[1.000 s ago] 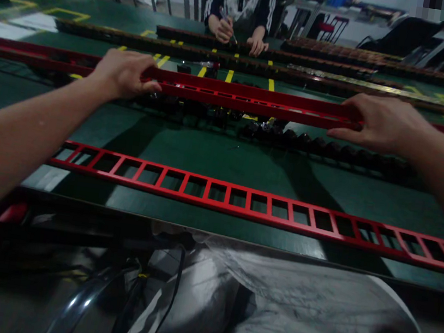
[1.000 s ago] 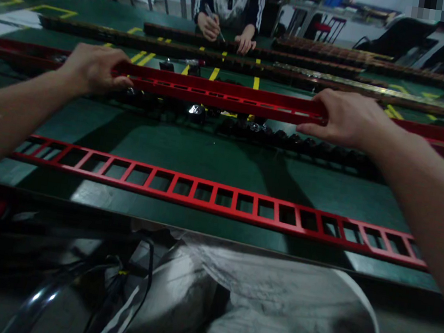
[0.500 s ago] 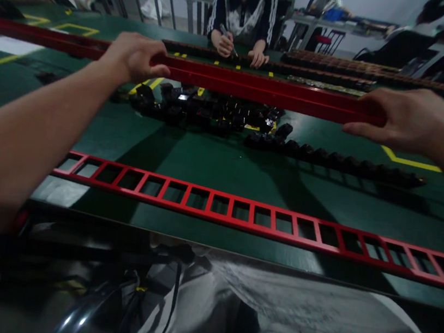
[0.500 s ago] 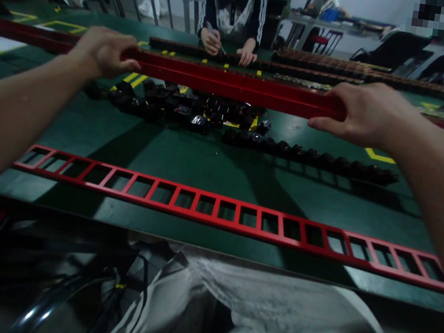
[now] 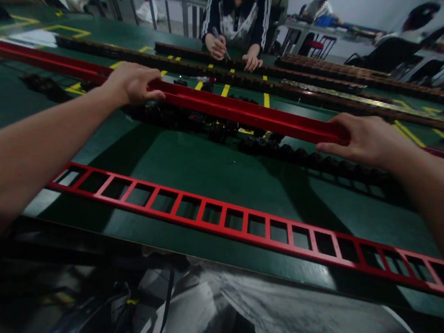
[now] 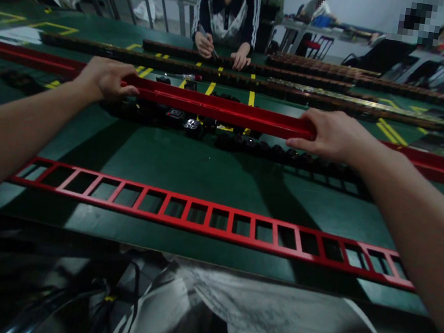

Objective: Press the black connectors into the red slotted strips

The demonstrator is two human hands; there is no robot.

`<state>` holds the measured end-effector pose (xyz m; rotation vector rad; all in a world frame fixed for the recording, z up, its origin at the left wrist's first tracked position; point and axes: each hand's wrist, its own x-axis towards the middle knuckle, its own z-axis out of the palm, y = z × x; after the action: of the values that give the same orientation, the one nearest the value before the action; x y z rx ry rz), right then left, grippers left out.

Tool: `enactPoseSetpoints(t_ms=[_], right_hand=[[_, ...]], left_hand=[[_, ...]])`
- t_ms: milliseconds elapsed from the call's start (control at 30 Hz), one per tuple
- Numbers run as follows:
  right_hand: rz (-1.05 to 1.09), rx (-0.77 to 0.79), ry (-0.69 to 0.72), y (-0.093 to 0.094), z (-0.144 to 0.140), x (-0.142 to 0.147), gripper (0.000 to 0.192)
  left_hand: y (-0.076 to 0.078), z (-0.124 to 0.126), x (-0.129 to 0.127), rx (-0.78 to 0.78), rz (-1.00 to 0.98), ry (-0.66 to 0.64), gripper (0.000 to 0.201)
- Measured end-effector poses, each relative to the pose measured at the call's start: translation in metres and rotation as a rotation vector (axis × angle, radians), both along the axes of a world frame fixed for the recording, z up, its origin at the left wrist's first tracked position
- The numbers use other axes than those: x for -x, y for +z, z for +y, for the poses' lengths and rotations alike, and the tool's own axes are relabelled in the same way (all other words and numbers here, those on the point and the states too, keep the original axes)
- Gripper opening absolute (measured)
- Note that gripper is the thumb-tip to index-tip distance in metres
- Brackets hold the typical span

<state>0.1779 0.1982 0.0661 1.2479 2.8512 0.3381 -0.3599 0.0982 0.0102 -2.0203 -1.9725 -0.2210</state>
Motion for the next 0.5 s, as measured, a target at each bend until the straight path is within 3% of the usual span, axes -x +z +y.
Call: enactPoseSetpoints(t_ms=[67,167,300,367,500], right_hand=[[0.020,0.003,0.003,0.002,-0.002,-0.001,0.058],[0.034,0.001,0.001,0.006,-0.002,-0.003,0.061],[0.035,-0.053,0.036,0.013,0.001,-0.007,0.065],[0.043,-0.090,0.049,0.018,0.000,-0.008,0.066],[0.046,-0.095,0.045,0.025,-0.003,-0.010,0.066]], left_hand=[[0.001,-0.003,-0.003,0.004,-0.011,0.034,0.067],[0.008,-0.003,-0.003,0.067,-0.222,0.040,0.080],[0.024,0.002,0.025,0.115,-0.488,0.074,0.107],[0.027,0.006,0.047,0.139,-0.623,0.201,0.106],[0.020,0.015,0.079,0.177,-0.543,0.419,0.089]])
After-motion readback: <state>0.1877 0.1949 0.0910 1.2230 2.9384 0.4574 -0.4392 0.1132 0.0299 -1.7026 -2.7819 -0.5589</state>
